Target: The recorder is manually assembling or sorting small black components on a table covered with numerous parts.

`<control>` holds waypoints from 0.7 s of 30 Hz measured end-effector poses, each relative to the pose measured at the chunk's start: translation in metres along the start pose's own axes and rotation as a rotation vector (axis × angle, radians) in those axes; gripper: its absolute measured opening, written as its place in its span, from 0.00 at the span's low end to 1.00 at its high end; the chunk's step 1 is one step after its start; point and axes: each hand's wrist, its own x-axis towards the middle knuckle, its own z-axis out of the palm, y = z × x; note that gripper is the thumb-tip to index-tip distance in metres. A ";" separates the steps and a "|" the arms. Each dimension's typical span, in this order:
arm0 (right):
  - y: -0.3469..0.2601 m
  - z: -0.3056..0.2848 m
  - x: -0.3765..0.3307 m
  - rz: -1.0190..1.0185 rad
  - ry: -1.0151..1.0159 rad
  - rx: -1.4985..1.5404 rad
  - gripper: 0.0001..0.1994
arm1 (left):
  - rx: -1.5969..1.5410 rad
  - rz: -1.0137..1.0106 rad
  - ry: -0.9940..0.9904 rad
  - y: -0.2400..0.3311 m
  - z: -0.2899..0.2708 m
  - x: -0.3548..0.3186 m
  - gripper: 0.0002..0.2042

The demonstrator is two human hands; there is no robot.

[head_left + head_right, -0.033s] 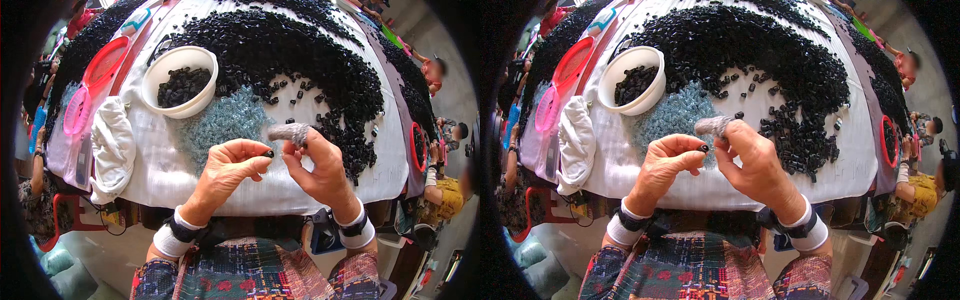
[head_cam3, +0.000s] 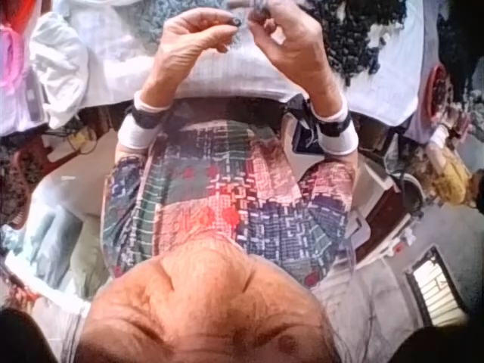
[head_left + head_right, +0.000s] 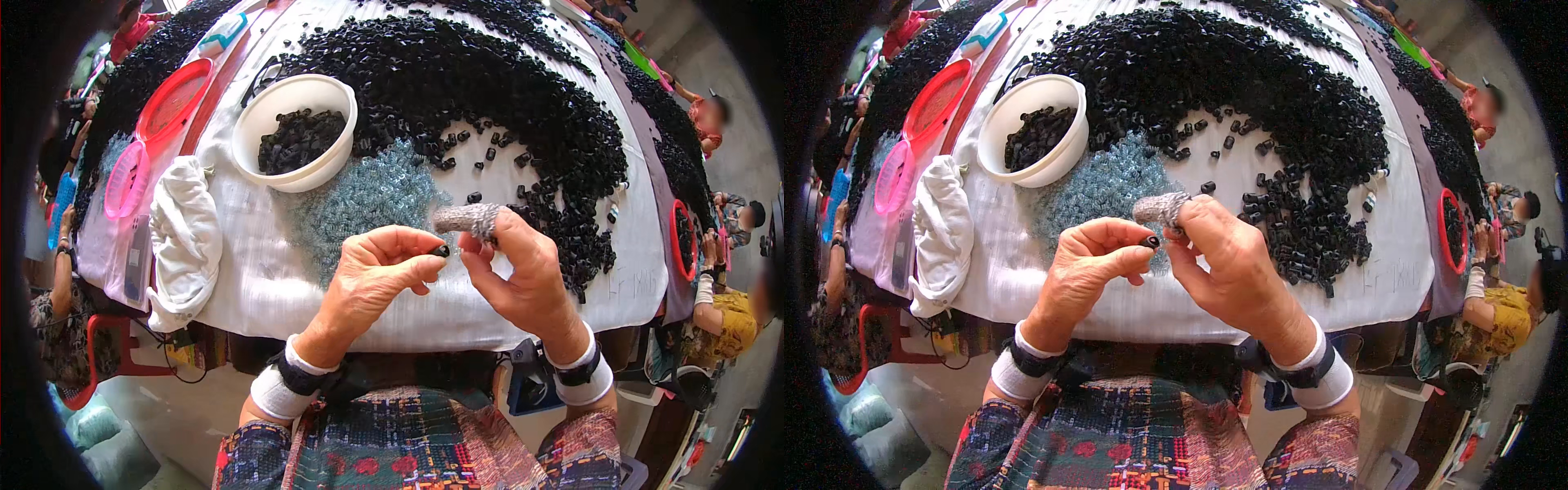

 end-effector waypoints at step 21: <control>0.000 -0.006 -0.006 -0.118 0.183 -0.165 0.11 | -0.080 0.009 -0.082 -0.007 0.008 0.000 0.10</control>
